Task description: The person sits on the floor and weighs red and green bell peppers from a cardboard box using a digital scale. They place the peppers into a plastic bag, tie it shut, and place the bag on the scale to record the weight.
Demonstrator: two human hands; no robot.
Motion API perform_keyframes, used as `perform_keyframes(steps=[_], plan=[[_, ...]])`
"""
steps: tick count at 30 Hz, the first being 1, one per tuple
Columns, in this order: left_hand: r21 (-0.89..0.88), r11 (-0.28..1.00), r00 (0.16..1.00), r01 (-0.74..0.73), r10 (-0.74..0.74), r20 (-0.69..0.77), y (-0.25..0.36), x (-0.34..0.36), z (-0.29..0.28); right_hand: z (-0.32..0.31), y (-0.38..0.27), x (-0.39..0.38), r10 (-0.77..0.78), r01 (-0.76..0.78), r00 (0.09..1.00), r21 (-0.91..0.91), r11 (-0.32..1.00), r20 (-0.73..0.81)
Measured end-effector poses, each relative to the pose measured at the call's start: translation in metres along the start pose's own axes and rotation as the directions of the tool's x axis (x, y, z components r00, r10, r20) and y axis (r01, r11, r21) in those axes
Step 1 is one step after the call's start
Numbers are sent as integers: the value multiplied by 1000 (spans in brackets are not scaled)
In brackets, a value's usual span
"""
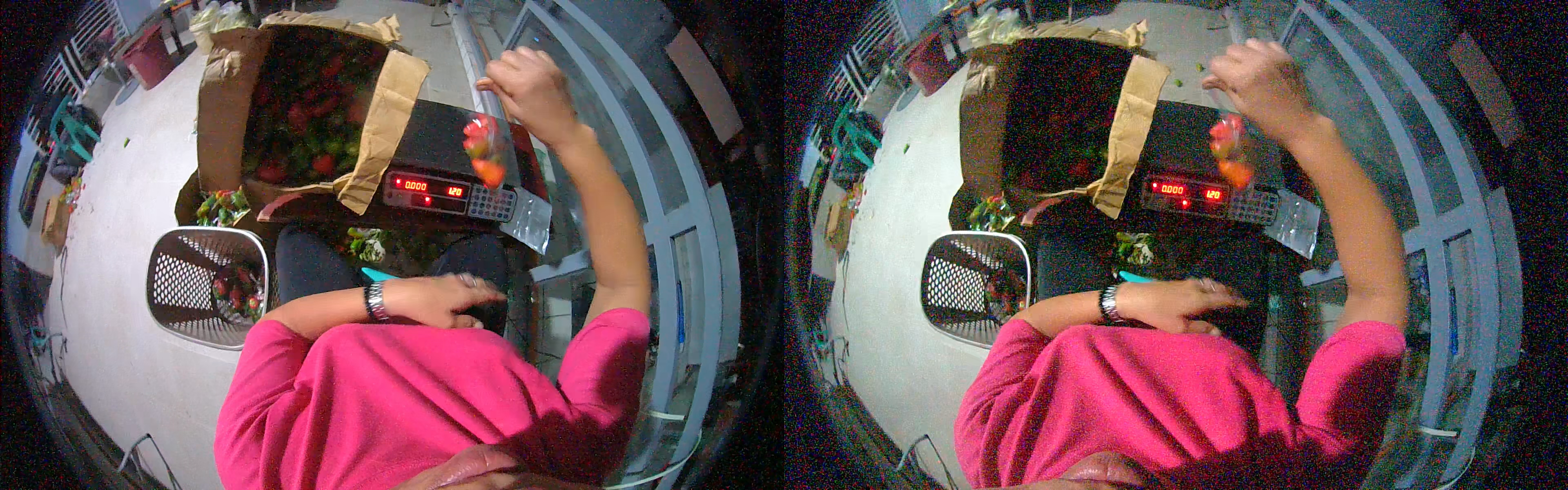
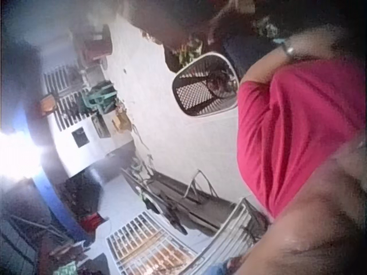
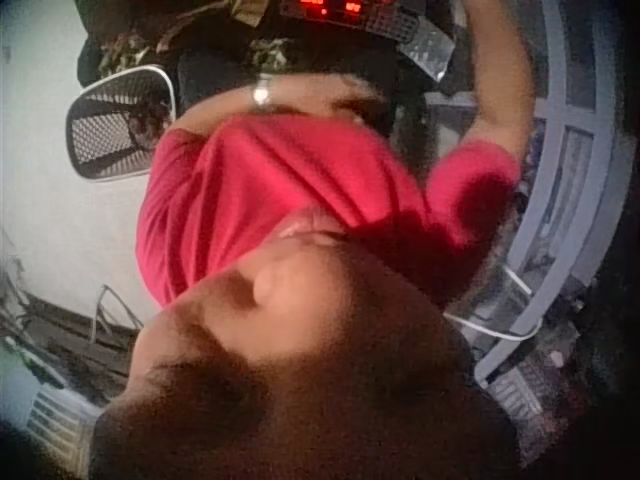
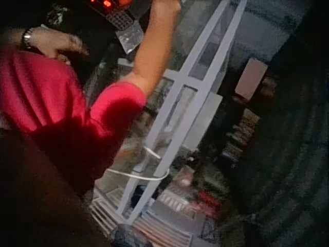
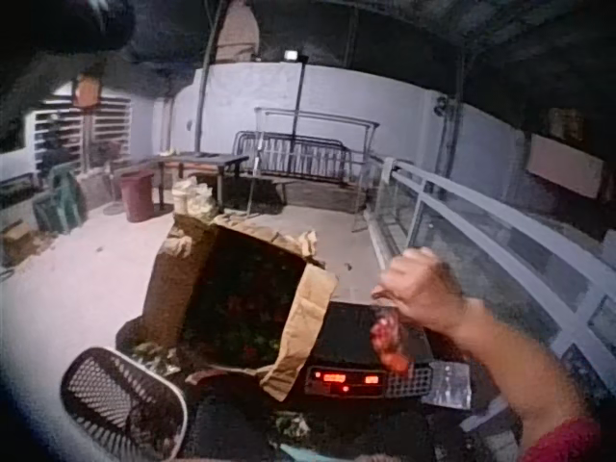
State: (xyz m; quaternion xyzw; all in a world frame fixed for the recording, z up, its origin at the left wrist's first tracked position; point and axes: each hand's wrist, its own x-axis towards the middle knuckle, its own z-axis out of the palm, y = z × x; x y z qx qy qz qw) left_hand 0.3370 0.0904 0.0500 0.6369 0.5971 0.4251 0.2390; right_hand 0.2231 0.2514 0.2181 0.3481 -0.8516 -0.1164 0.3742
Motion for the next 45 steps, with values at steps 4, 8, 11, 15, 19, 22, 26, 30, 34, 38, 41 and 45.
perform_keyframes(steps=[4,8,11,15,19,22,26,30,34,38,41,45], plan=[[226,973,957,43,25,-290,11,-22,-65,-35,12,-24,90,-94,992,45,995,88],[249,954,776,169,27,-630,20,-27,-121,-59,21,-34,147,-146,989,101,984,4],[292,947,764,132,90,-639,29,-21,-146,-72,13,-28,153,-148,988,211,966,-9],[-34,999,963,16,-25,-267,17,2,-147,-75,-5,-18,110,-96,994,398,912,-12],[-437,895,992,-87,117,42,-12,30,-122,-68,-3,-16,156,-145,988,486,862,18],[-752,654,990,-77,137,18,-21,45,-100,-57,13,-20,252,-259,964,540,801,88],[-701,704,966,-114,-86,-243,-41,54,-97,-25,33,-19,192,-194,981,326,925,41],[281,815,499,506,-11,-866,-70,47,-89,3,28,-12,250,-246,968,79,966,-38],[483,786,843,385,-86,-532,-39,25,-31,17,28,-17,250,-248,968,80,965,-15],[390,920,983,36,37,-179,-25,4,-9,4,18,-21,255,-255,967,109,961,9],[303,938,922,168,-41,-386,-10,7,-63,-5,16,-31,301,-306,951,91,948,72],[237,924,656,298,-18,-755,-1,6,-116,-7,13,-33,233,-229,973,180,957,3]])
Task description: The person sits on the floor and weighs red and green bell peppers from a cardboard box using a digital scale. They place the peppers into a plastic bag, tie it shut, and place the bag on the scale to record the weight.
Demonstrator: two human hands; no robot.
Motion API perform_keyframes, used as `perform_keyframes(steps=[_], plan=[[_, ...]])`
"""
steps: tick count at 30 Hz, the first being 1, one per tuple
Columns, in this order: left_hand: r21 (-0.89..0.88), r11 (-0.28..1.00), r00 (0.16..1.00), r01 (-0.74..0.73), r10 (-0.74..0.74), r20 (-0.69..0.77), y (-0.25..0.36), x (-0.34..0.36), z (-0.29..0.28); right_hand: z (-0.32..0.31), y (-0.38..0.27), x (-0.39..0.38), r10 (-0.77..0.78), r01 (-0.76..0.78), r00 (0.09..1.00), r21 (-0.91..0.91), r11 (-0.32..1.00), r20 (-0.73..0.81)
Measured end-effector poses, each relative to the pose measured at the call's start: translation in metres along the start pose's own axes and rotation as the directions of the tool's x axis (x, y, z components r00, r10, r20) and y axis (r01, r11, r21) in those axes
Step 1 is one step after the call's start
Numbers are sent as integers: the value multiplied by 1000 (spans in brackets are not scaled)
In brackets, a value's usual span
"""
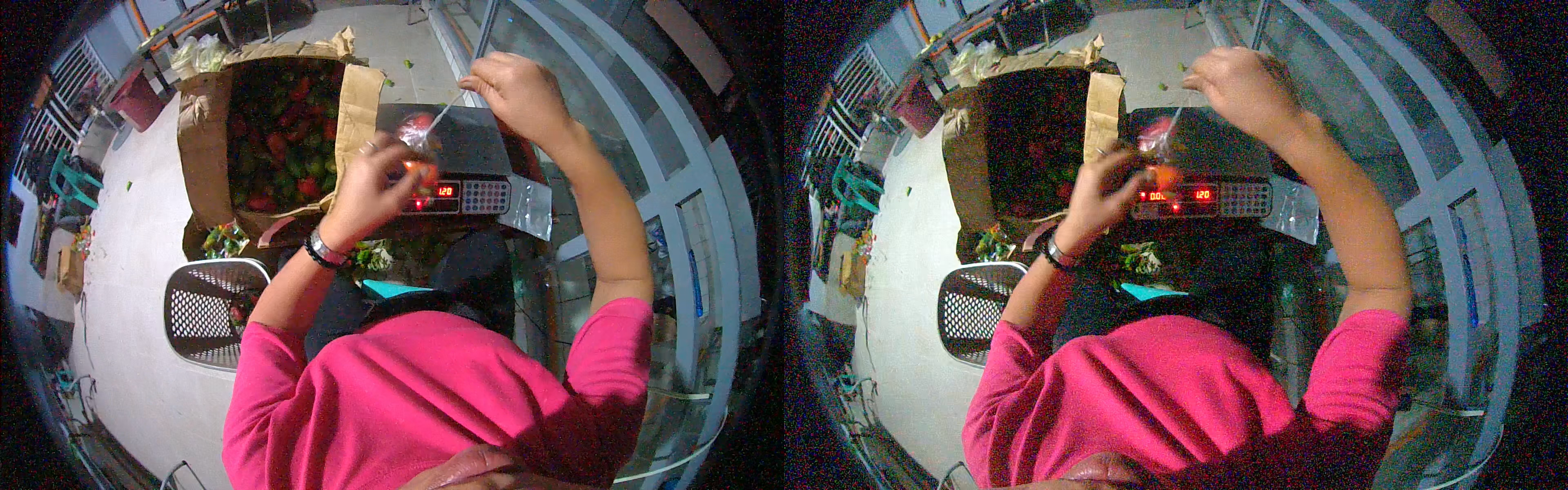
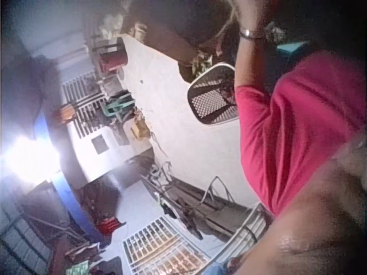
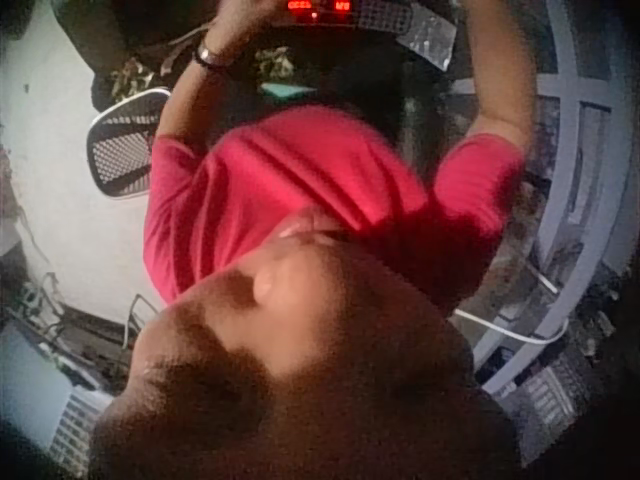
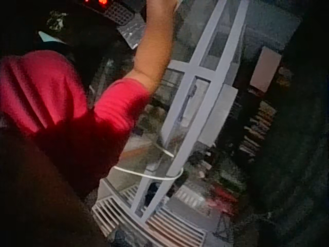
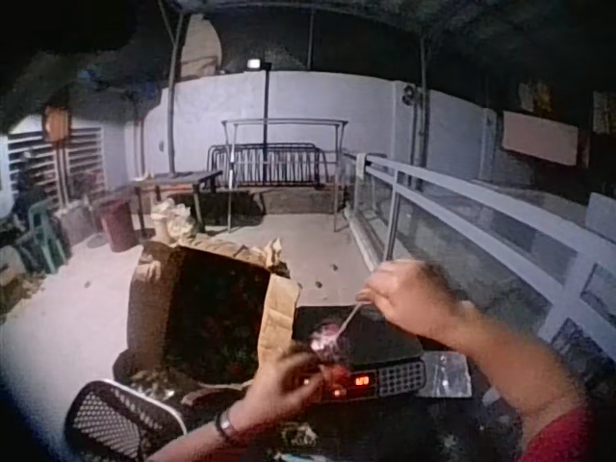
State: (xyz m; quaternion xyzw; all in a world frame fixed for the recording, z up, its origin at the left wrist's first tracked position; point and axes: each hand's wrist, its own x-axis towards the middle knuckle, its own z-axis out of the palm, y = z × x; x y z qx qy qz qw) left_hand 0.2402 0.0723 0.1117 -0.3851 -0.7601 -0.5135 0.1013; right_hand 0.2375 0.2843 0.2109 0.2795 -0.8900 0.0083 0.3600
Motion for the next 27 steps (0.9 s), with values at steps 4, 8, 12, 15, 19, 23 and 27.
perform_keyframes(steps=[4,8,12,15,19,23,27], plan=[[-89,990,994,106,-102,43,-1,15,-12,-7,-27,6,-15,13,999,50,999,35],[-469,795,889,385,-182,420,8,15,-2,-11,-40,7,-60,57,998,84,995,34],[-582,673,830,457,-86,552,-2,7,19,-11,-28,5,1,-9,997,112,994,71],[-382,824,852,418,-209,481,-18,6,25,-12,-13,-4,130,-149,981,132,980,146],[-62,998,968,10,6,253,-37,13,26,-1,7,-27,349,-421,897,284,862,270],[164,986,987,36,-61,146,-55,20,20,11,-6,-54,537,-778,623,519,354,569],[181,944,948,277,-300,111,-46,34,21,26,-52,-87,457,-651,615,741,-165,642]])
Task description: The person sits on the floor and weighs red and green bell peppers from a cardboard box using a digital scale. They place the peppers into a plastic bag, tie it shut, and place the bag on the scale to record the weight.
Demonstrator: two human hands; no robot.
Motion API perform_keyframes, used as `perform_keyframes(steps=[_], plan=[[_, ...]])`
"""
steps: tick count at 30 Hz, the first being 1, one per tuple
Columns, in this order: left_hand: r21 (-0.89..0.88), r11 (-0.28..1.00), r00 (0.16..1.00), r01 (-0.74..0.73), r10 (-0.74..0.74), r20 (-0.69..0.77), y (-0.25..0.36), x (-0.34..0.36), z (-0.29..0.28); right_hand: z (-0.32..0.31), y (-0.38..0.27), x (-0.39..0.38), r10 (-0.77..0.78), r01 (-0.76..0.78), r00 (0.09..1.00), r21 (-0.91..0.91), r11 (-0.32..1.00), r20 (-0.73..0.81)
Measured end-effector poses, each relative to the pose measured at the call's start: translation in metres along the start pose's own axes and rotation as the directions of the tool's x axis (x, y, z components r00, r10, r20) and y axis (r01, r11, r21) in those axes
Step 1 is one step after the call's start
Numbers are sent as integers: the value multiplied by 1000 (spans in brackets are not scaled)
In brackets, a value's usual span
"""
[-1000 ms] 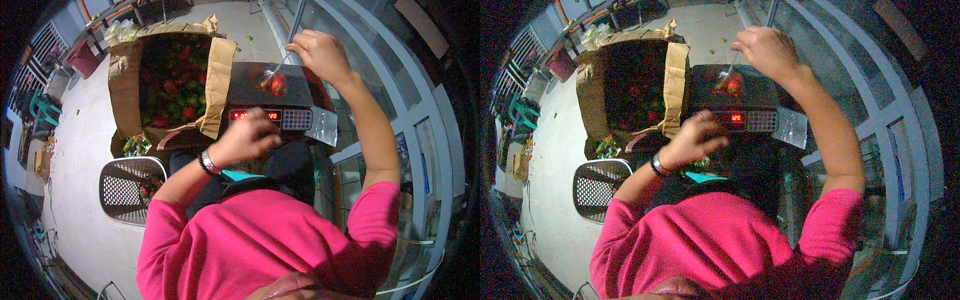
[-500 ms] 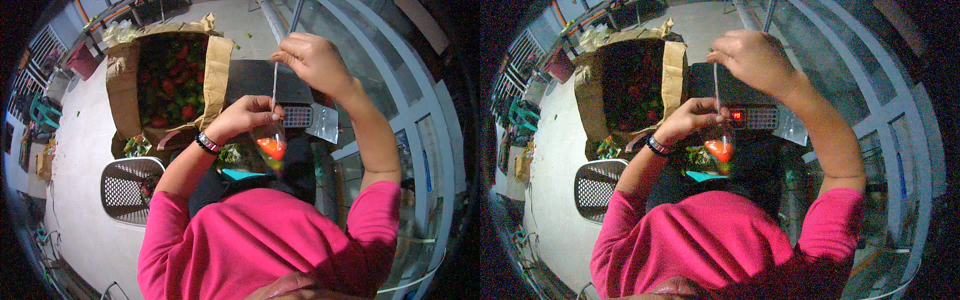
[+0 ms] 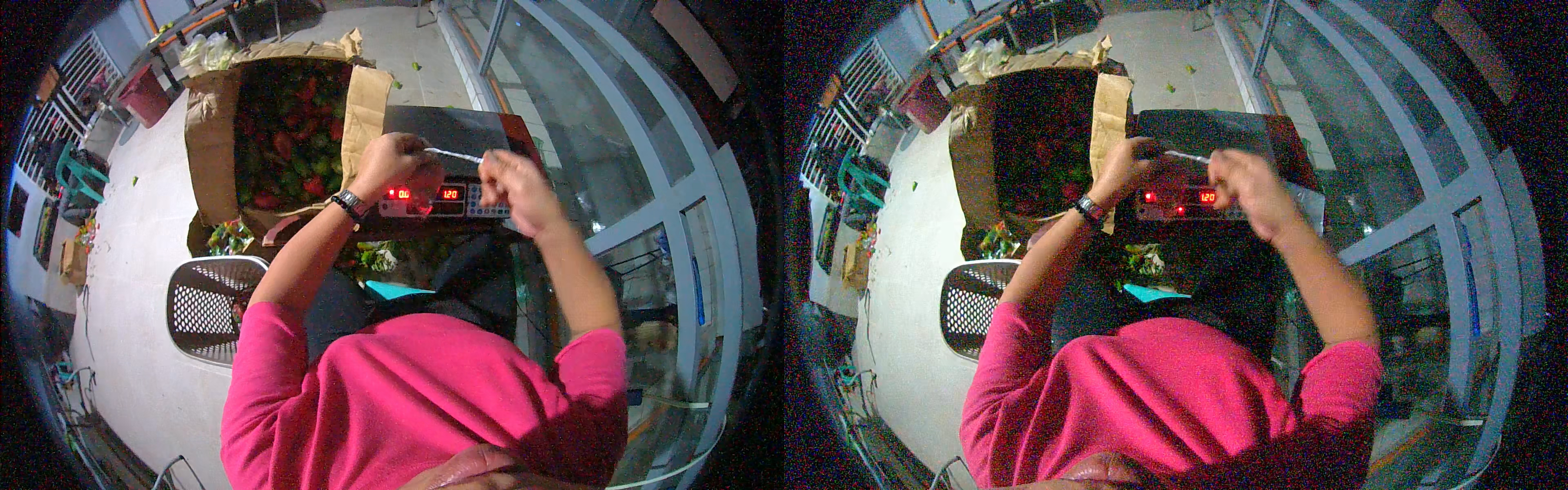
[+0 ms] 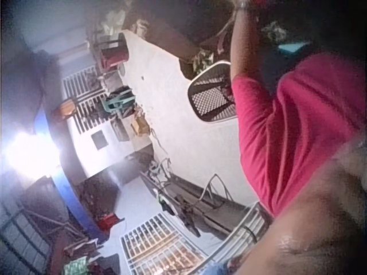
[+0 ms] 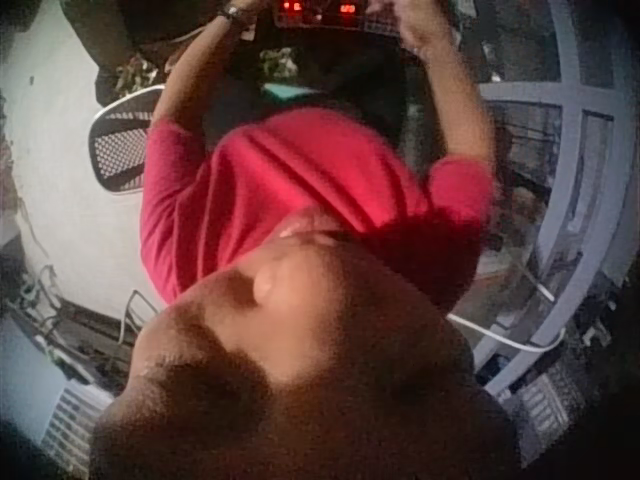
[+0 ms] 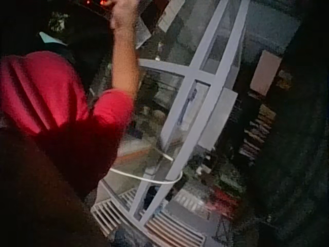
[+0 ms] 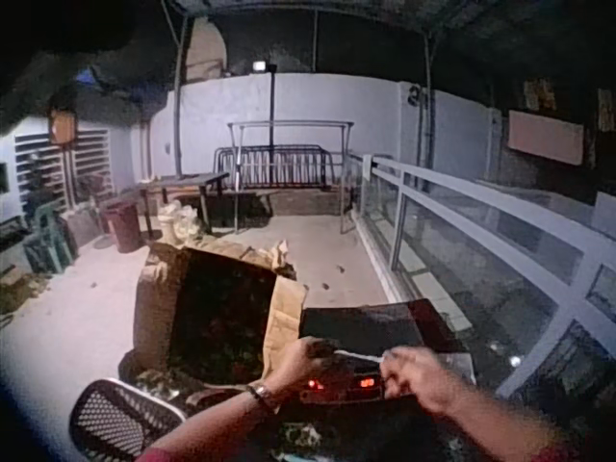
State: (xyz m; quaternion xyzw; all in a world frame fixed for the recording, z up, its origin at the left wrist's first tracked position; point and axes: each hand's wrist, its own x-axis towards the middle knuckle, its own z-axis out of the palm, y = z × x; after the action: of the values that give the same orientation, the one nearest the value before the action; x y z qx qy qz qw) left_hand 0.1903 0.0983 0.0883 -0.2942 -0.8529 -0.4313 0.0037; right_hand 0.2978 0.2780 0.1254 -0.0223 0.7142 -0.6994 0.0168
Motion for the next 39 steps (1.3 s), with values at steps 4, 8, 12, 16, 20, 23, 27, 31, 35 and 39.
perform_keyframes(steps=[4,8,12,16,20,23,27,31,35,39], plan=[[-826,491,960,275,-100,260,-1,3,10,46,39,-34,-58,-17,983,403,915,174],[-829,437,930,349,-53,364,21,-8,-7,69,90,-45,-80,-256,903,678,689,422],[-666,704,889,245,110,444,28,-34,-25,40,145,1,-15,-184,959,663,726,283],[-570,802,932,180,46,359,11,-50,-12,-24,127,52,-143,94,945,175,980,293],[-658,636,911,403,-211,354,-17,-49,5,-15,65,42,1,16,998,-264,964,66],[-795,476,922,377,-273,274,-30,-38,21,25,53,10,-241,221,970,-476,852,20],[-906,221,923,362,-220,315,-15,-28,22,67,71,-34,-62,66,996,-72,995,65],[-927,142,931,348,63,360,11,-50,7,63,129,-31,49,-376,897,699,609,440],[-839,343,894,423,-8,448,-2,-69,3,43,122,12,265,-210,956,334,919,-127],[-608,689,913,395,-223,340,-29,-62,17,-20,101,41,-17,-6,983,125,992,185]])
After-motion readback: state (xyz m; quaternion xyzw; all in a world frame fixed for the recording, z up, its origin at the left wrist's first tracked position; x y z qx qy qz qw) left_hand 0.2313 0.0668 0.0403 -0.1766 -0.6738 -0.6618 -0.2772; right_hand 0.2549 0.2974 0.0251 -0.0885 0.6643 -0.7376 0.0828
